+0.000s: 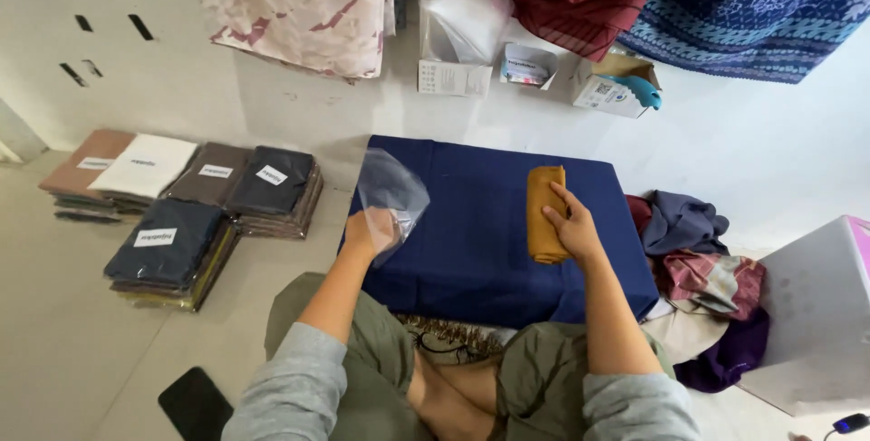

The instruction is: The person is lint-rolling a piece of fabric to remove debris, folding it neatly, and then inserting it into a clear plastic packaging bag.

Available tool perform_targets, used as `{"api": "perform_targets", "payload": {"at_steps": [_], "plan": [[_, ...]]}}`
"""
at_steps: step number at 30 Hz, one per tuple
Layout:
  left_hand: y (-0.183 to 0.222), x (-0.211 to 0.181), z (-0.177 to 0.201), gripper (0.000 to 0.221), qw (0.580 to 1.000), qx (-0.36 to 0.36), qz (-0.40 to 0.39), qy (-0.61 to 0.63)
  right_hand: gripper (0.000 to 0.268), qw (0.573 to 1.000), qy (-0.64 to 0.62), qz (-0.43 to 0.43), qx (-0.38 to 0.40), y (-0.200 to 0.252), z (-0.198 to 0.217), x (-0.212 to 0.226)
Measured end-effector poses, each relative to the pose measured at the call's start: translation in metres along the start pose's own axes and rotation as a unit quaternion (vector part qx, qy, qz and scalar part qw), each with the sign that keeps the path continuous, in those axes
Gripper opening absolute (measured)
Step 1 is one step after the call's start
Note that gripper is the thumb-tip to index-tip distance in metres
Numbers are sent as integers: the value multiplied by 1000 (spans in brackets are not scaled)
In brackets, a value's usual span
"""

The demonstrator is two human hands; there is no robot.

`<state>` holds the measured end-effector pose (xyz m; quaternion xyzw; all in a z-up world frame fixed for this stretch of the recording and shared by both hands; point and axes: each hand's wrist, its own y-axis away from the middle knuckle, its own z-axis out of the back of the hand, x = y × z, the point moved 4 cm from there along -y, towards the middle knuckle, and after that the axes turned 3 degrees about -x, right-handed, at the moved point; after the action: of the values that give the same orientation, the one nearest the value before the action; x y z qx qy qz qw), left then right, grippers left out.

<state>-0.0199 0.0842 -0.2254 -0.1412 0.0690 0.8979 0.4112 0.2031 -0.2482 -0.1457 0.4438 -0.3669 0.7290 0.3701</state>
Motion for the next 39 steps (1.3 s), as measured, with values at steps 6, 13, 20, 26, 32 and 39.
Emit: {"api": "perform_targets", "payload": {"at_steps": [6,13,20,26,32,39], "plan": [[-16,-3,-1,54,988,-91,-66,-104,54,1000,-4,-24,-9,3,-4,-1],[5,-45,41,81,949,-212,-190,-136,53,997,3,-68,-21,1,-8,-21],[-11,-80,4,66,801,-283,-336,-407,51,996,-31,-65,-48,-1,5,-25],[-5,-94,11,85,623,-304,-420,-585,52,993,-70,-70,-69,-13,23,-63],[4,-108,26,70,347,-406,-381,-755,54,991,-100,-49,-79,-21,35,-77],[-37,-115,-47,18,846,-292,-423,-142,54,992,-110,-19,-66,-21,42,-85]]}}
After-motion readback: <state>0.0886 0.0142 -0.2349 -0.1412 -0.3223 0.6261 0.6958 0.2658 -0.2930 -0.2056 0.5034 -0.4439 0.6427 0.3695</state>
